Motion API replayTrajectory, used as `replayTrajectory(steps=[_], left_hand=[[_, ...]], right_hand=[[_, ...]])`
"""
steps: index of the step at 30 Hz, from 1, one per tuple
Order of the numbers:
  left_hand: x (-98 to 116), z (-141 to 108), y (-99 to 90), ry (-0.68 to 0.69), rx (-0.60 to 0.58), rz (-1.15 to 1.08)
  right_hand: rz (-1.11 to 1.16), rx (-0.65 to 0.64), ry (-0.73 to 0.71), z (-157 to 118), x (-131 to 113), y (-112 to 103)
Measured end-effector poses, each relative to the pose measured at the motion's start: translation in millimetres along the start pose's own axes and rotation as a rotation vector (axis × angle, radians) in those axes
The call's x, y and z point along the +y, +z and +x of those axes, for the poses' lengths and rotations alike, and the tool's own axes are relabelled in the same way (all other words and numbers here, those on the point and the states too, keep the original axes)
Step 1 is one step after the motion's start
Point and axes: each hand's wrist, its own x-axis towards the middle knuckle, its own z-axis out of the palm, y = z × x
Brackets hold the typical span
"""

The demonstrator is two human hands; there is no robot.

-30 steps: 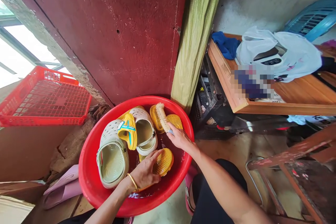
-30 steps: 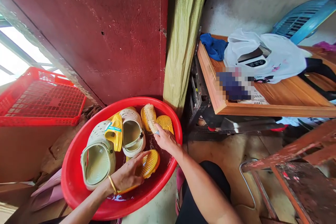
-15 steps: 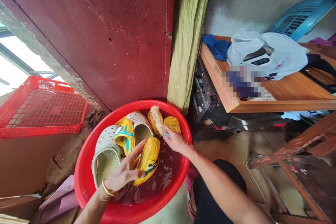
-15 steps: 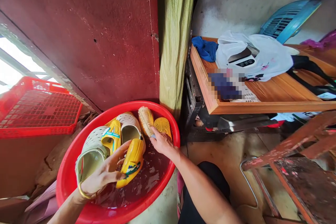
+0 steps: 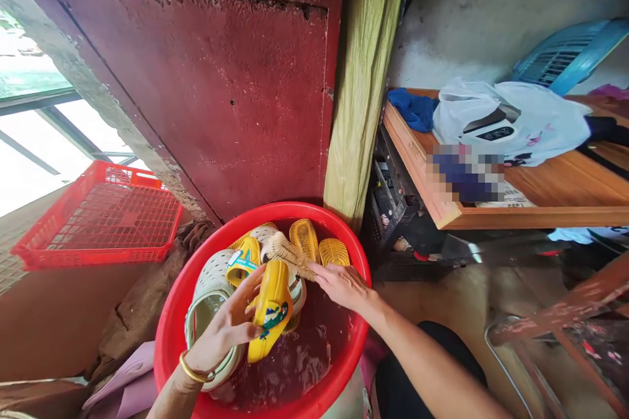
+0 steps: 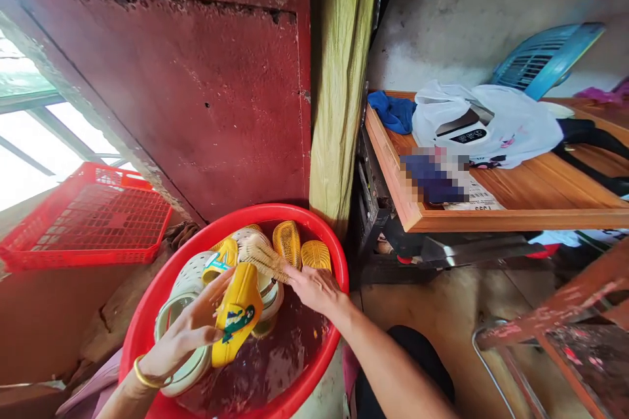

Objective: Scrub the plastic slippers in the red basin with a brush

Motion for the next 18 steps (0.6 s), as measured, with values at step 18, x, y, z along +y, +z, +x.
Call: replayTrajectory(steps=[18], left_hand=[[-13.7,23.8,-11.2,-0.082,0.216,-0.595]], right_hand=[[0.577,0.096,0.036,3.9,-20.3,31.2]])
